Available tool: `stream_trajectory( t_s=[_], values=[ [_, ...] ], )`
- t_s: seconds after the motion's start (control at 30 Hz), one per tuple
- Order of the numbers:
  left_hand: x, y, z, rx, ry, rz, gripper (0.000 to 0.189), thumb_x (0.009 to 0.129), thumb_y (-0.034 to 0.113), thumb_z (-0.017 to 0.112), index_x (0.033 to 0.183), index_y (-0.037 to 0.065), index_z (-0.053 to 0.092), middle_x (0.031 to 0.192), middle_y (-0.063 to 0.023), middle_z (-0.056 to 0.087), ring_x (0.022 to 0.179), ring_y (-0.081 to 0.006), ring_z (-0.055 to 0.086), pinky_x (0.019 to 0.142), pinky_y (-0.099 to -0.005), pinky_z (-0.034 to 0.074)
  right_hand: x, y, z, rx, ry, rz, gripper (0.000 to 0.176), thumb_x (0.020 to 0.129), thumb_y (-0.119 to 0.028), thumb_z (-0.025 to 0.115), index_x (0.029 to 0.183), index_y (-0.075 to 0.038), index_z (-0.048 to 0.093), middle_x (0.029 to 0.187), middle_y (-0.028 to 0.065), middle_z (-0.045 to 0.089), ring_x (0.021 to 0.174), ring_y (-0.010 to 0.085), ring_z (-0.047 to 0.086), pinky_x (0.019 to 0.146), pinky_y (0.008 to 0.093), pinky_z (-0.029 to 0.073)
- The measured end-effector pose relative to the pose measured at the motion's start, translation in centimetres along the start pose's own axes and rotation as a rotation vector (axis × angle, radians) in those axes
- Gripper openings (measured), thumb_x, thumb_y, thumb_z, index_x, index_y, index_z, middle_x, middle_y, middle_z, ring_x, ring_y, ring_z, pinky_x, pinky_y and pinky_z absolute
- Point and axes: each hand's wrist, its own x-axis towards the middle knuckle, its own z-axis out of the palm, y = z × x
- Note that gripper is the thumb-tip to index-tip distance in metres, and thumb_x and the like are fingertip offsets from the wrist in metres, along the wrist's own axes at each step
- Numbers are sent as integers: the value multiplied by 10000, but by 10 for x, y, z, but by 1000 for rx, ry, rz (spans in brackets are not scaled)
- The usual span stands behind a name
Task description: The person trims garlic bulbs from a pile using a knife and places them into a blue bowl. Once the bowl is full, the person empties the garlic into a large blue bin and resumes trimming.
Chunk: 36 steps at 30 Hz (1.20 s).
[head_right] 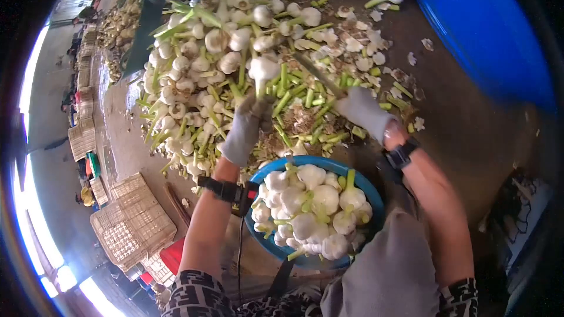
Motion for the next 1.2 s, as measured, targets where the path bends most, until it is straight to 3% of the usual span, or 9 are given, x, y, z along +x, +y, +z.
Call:
stream_trajectory(
  t_s=[0.23,0.37,0.47,0.63,0.7,0.8,1.03,1.13,1.2],
  values=[
    [-6,-5,67,1049,223,125,212,766,64,620,972,42,576,857,-78,608,726,-169,581,623,-292,466,-27,-24,19,-260,39,-324,271,730,-252,606,947,-90,608,844,147,633,839,310,610,765,389,482],
    [1,-28,34,1221,-32,411,275,708,41,687,971,65,615,860,-79,628,796,-183,591,699,-301,470,-42,-38,10,-274,84,-565,167,722,-231,611,838,-113,586,756,114,610,777,308,599,688,411,474],
    [-1,-31,43,1098,-101,641,240,682,28,698,912,58,636,839,-77,627,774,-179,589,685,-303,472,-37,-34,13,-263,103,-634,148,715,-216,612,818,-114,580,762,100,611,779,305,597,674,411,470],
    [-19,-31,69,796,162,243,242,634,69,734,844,39,617,811,-60,629,719,-157,591,653,-279,477,-26,-6,13,-185,105,-650,158,724,-193,580,852,-101,594,766,115,620,769,321,599,675,408,480],
    [-29,-16,79,1064,119,487,277,635,102,742,877,59,614,813,-45,637,712,-152,600,661,-261,484,-5,27,-1,-155,82,-36,202,763,-217,535,904,-105,626,782,147,633,748,334,606,670,409,487],
    [-35,-8,77,947,190,364,350,670,134,754,949,21,575,862,-59,637,763,-128,606,695,-270,498,-23,46,-21,-170,270,-104,283,807,-293,511,956,-104,659,808,186,642,744,306,632,670,402,493],
    [-25,0,105,1392,0,449,501,788,111,613,1238,14,415,1179,-188,481,1116,-279,481,932,-366,394,-18,-13,-3,1247,-262,-38,246,841,-251,595,893,-18,651,808,52,645,717,121,609,648,233,480],
    [-23,-19,95,1052,554,629,482,826,138,585,1249,-2,400,1177,-170,495,1112,-293,478,945,-367,389,-22,-21,-3,1184,-176,-110,216,842,-221,606,885,-13,646,792,36,636,710,85,597,644,205,473],
    [-17,-29,86,815,505,437,464,841,147,575,1241,-19,406,1169,-157,510,1114,-286,470,959,-356,379,-27,-25,-11,1023,-143,-216,213,826,-212,624,881,-8,644,793,36,637,707,82,593,649,207,473]
  ],
)
